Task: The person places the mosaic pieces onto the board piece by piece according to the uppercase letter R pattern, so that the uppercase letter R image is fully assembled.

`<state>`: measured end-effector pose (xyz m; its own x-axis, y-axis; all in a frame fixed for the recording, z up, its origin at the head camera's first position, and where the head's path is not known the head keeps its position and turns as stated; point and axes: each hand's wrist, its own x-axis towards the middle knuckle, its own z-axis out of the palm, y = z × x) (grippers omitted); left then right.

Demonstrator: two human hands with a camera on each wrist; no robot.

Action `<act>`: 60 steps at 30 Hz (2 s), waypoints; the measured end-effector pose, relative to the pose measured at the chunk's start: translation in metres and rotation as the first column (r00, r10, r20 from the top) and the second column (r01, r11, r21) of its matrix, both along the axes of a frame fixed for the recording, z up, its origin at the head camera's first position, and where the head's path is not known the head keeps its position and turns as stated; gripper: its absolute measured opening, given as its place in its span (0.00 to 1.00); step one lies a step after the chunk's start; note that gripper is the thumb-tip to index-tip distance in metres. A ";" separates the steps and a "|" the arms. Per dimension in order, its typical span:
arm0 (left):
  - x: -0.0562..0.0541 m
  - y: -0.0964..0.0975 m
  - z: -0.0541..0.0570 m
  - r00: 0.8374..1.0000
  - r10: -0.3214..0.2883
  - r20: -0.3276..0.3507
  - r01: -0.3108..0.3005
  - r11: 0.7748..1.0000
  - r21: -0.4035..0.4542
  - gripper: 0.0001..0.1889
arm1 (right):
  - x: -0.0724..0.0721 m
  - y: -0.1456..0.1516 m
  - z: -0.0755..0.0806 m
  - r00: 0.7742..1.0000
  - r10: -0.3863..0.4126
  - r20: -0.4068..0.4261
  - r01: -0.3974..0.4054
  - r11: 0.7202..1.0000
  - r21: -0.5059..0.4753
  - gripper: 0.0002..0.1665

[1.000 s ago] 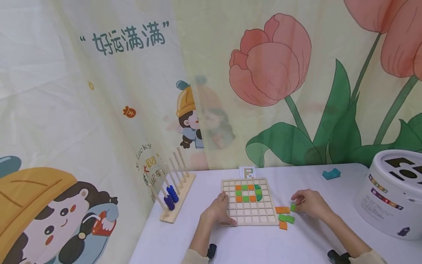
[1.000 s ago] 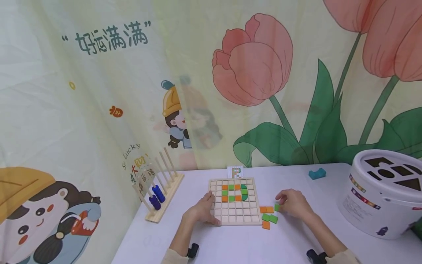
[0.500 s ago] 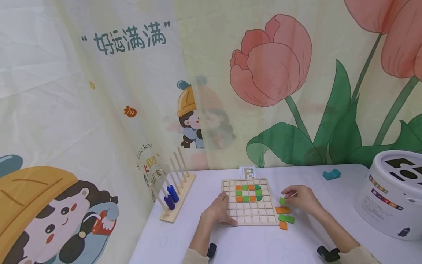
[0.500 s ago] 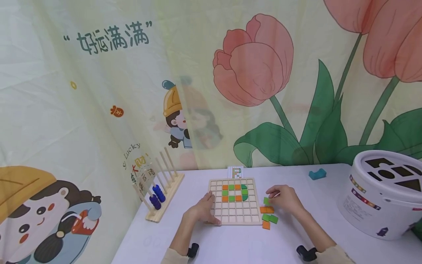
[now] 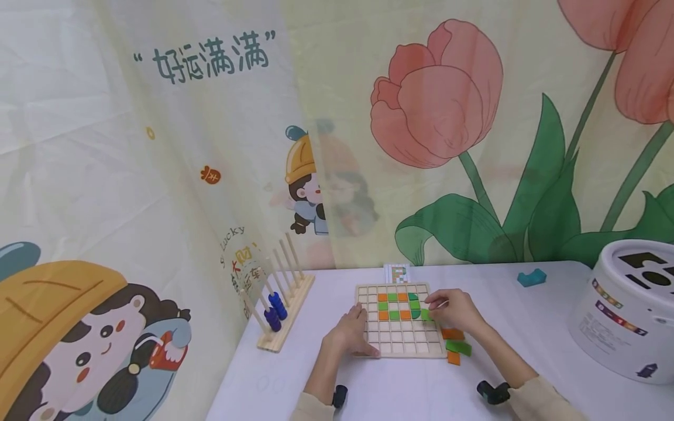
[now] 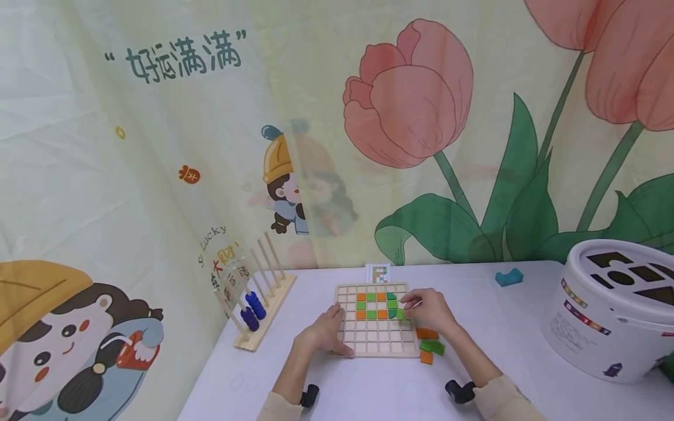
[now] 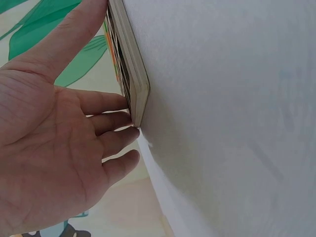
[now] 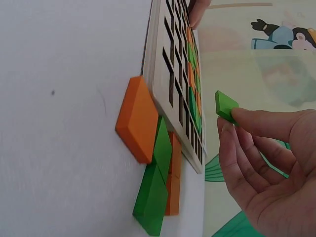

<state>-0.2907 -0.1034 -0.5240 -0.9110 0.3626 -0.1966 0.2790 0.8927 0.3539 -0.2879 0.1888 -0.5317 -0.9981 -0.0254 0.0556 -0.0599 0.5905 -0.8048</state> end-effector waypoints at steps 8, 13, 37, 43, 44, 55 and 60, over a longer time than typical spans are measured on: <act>0.002 0.001 0.003 1.000 0.009 0.020 -0.009 1.000 0.010 0.60 | -0.010 -0.024 -0.001 0.997 0.065 -0.033 -0.066 0.998 -0.019 0.12; 0.001 0.001 0.004 0.999 0.015 0.030 -0.015 1.000 0.003 0.61 | -0.014 -0.038 -0.004 0.992 0.110 -0.065 -0.113 0.993 -0.043 0.11; -0.003 0.000 0.004 1.000 -0.003 0.020 0.004 1.000 -0.018 0.62 | -0.028 -0.090 -0.024 0.968 0.216 -0.123 -0.214 0.976 0.030 0.12; -0.002 0.002 0.005 1.000 0.003 0.024 -0.003 1.000 -0.026 0.61 | -0.027 -0.091 -0.027 0.967 0.209 -0.145 -0.202 0.977 0.063 0.11; -0.002 0.002 0.005 1.000 0.005 0.025 -0.005 1.000 -0.027 0.61 | -0.027 -0.090 -0.028 0.967 0.210 -0.145 -0.202 0.977 0.072 0.11; -0.001 0.002 0.003 1.000 0.012 0.029 -0.012 1.000 0.002 0.61 | -0.012 -0.072 -0.013 0.978 0.159 -0.131 -0.162 0.987 -0.008 0.12; -0.003 0.001 0.001 1.000 0.010 0.012 -0.010 1.000 -0.010 0.62 | -0.006 -0.060 -0.008 0.984 0.116 -0.138 -0.119 0.993 -0.010 0.11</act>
